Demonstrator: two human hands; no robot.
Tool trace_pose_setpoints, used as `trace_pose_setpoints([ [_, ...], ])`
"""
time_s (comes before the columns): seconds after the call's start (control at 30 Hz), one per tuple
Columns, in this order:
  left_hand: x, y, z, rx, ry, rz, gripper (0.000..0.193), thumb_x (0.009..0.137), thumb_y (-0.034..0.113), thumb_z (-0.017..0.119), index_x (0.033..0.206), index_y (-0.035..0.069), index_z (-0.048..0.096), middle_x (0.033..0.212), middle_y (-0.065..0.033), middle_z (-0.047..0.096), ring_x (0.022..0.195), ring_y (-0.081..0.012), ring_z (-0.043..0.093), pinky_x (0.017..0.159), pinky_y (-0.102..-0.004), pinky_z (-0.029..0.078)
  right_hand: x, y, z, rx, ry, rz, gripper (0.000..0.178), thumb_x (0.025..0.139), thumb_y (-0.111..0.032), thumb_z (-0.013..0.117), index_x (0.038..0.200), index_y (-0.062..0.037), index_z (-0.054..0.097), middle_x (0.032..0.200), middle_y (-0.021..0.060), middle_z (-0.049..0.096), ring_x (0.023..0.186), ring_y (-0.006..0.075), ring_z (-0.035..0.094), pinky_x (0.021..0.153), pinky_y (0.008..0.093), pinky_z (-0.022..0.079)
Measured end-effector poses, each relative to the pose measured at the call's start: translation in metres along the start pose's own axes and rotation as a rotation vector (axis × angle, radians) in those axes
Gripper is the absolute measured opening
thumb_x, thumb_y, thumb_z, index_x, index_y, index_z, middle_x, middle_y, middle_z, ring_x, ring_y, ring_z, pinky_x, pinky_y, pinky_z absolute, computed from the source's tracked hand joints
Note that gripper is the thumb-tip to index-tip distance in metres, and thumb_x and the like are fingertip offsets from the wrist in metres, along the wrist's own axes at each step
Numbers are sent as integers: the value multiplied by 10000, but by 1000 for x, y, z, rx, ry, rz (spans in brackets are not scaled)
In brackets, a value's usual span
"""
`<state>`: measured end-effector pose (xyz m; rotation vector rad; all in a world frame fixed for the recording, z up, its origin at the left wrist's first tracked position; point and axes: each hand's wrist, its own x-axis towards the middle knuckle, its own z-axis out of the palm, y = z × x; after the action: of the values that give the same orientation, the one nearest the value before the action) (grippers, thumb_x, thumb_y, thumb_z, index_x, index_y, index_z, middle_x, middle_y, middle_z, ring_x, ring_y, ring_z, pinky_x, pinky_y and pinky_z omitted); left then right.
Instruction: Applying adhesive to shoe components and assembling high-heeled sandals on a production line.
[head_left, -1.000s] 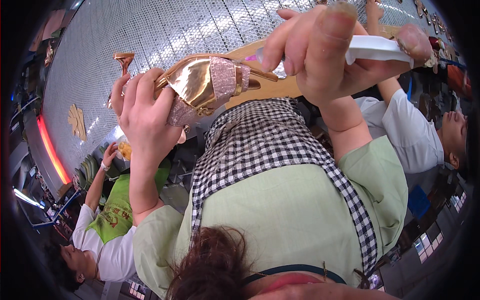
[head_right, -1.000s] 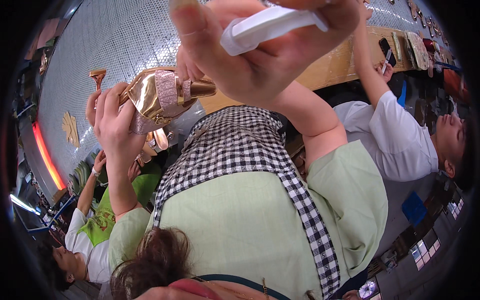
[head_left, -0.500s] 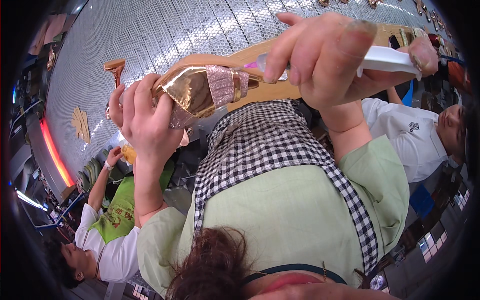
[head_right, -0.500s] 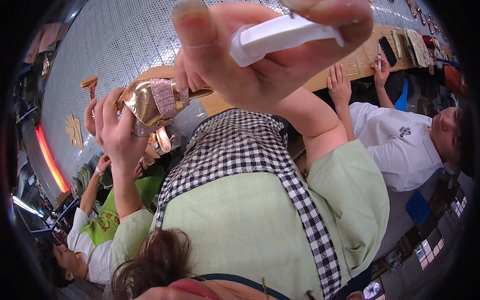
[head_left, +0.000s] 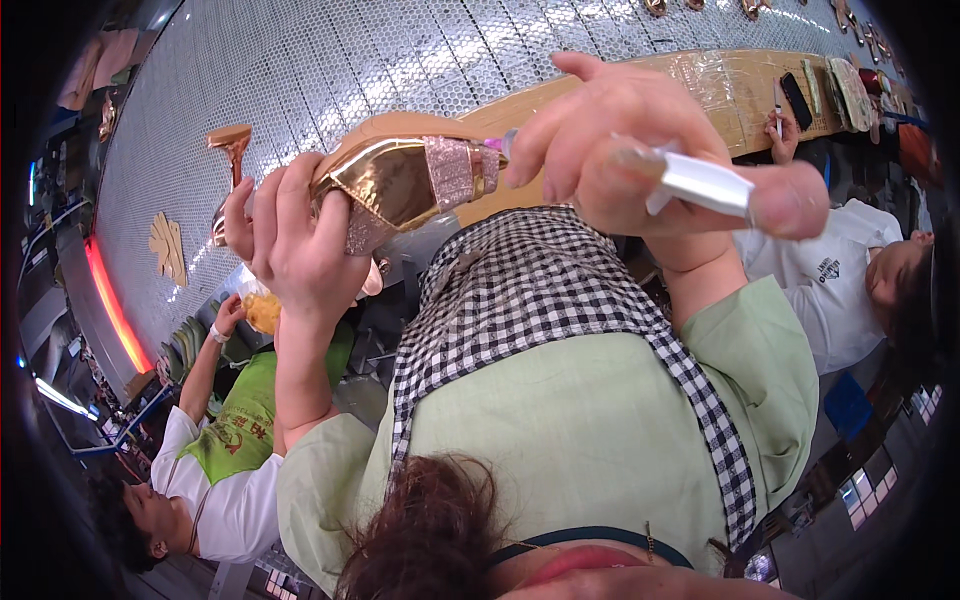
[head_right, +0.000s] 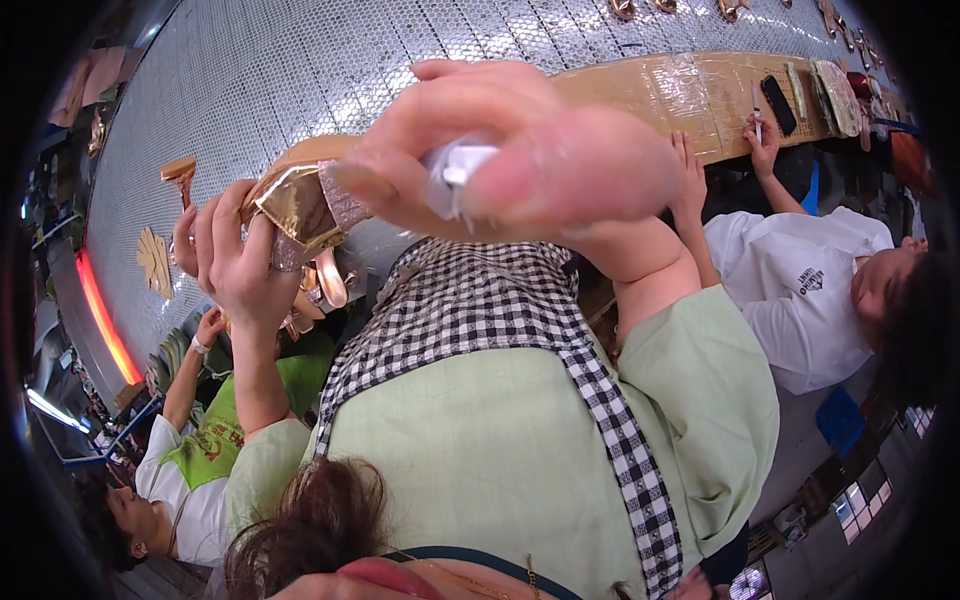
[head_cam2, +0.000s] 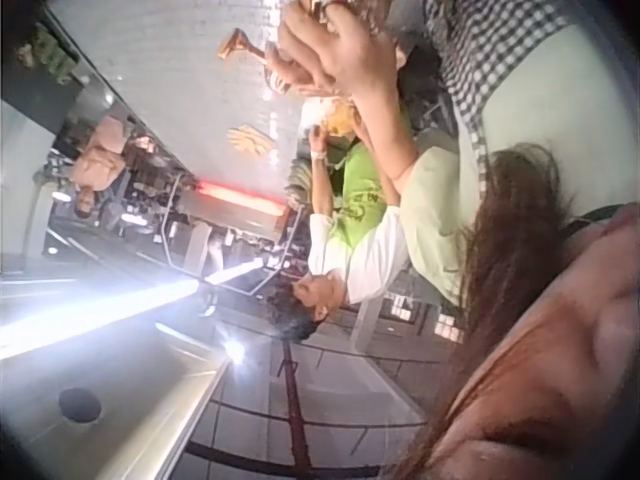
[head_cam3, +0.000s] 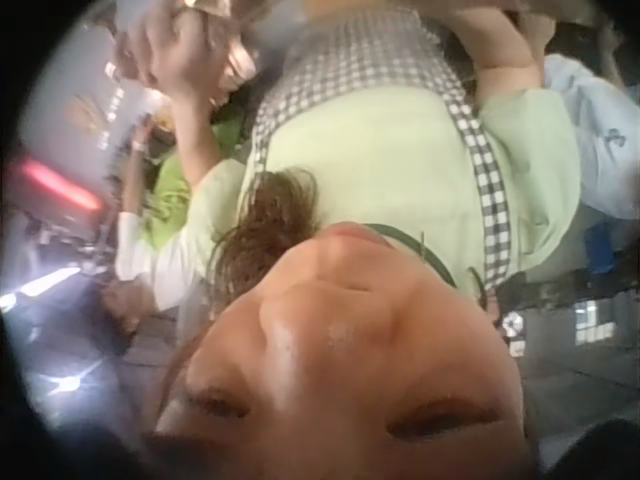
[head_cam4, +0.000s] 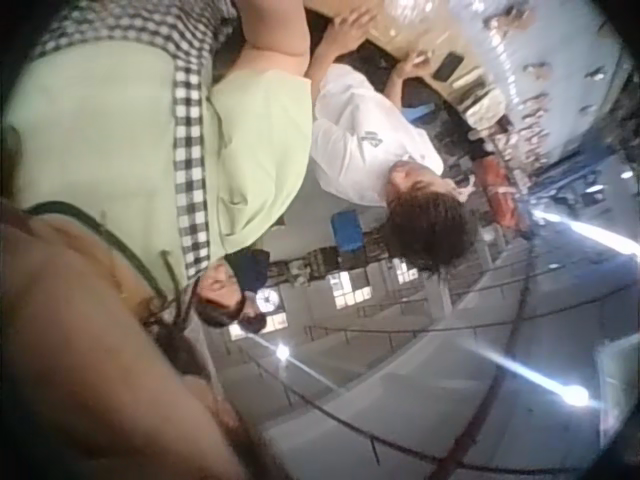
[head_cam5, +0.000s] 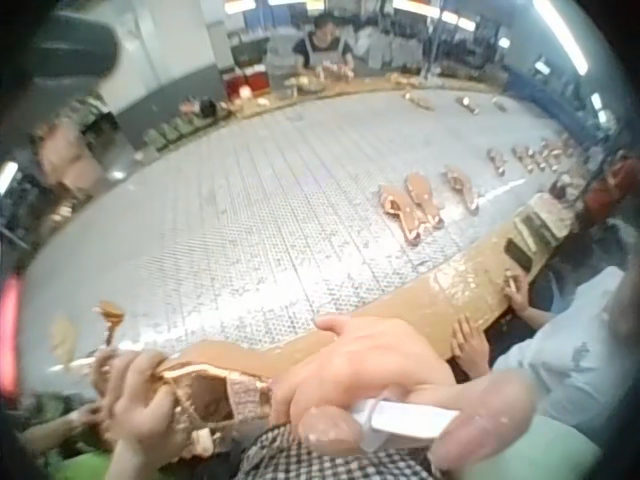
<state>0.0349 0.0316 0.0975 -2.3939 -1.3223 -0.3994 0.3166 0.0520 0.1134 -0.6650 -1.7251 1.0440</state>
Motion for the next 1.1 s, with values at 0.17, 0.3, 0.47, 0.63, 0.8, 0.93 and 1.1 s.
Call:
trace_pose_setpoints([
  [0.17, -3, -3, 4, -79, -79, 13, 227, 639, 156, 717, 839, 51, 696, 1080, -63, 676, 1022, -249, 629, 1068, -443, 345, 11, 29, 21, 74, 326, -204, 193, 997, -236, 588, 1000, -47, 550, 687, 75, 664, 688, 188, 702, 758, 359, 533],
  [0.3, -5, -9, 1, -184, -163, 19, 312, 634, 191, 749, 894, 28, 698, 1080, -80, 675, 1019, -273, 622, 1071, -452, 348, 15, 57, 12, 77, 445, -412, 434, 1052, -230, 492, 1401, -121, 258, 686, 126, 643, 569, 181, 643, 503, 320, 560],
  [0.47, -7, -12, 3, -224, -195, 20, 304, 630, 172, 747, 891, 25, 691, 1077, -79, 672, 1008, -277, 616, 1068, -455, 349, 6, 56, 41, 307, 596, -221, 447, 1053, -244, 483, 1429, -178, 251, 582, 98, 563, 465, 180, 576, 470, 365, 554],
  [0.63, -5, -9, 1, -246, -206, 16, 301, 617, 130, 733, 894, 25, 683, 1080, -78, 670, 1016, -283, 614, 1068, -456, 351, 8, 32, 26, 417, 173, 239, 349, 1015, -265, 595, 777, -12, 573, 659, 83, 619, 682, 185, 664, 616, 314, 537],
  [0.8, -6, -6, 5, -236, -203, 13, 309, 611, 119, 726, 901, 22, 682, 1079, -81, 669, 1019, -285, 615, 1068, -458, 352, 10, 26, 11, -510, 19, -147, 277, 1011, -209, 595, 838, 7, 589, 737, 80, 624, 724, 148, 654, 652, 270, 531],
  [0.93, -4, -7, 4, -243, -212, 24, 307, 608, 102, 711, 901, 17, 678, 1081, -86, 666, 1024, -288, 615, 1071, -462, 351, 0, 67, 5, -2582, -89, -1395, 221, 1025, -155, 545, 1044, 62, 578, 1014, 102, 647, 875, 116, 651, 709, 234, 544],
  [1.1, -8, -10, 2, -238, -231, 11, 306, 599, 72, 687, 899, 12, 674, 1085, -90, 662, 1033, -291, 613, 1072, -463, 351, 1, 60, 8, -2885, -204, -1516, 272, 1018, -148, 537, 1123, 101, 551, 1126, 109, 637, 936, 108, 640, 763, 216, 533],
])
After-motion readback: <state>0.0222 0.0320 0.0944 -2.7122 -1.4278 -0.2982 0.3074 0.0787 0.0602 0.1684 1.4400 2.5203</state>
